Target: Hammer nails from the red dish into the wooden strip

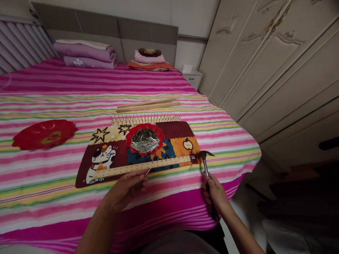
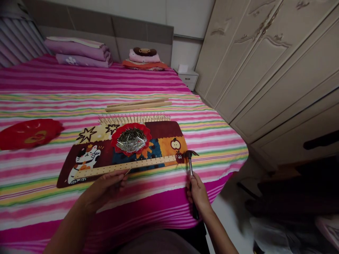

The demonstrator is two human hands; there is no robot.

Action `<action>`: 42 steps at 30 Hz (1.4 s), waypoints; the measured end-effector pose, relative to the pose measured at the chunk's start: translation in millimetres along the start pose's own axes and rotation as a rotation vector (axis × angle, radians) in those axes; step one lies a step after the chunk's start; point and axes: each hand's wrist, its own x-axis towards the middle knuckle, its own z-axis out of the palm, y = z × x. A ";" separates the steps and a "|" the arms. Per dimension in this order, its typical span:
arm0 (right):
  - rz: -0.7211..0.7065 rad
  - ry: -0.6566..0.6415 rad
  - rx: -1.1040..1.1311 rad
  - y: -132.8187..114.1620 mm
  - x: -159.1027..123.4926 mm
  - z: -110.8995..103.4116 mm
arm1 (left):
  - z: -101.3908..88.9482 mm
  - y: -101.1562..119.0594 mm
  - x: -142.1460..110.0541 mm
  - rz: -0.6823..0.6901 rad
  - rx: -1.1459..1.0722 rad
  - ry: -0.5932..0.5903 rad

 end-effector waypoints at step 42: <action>-0.065 -0.015 -0.049 -1.0 -4.5 1.8 | -2.2 2.2 12.7 0.245 0.069 0.181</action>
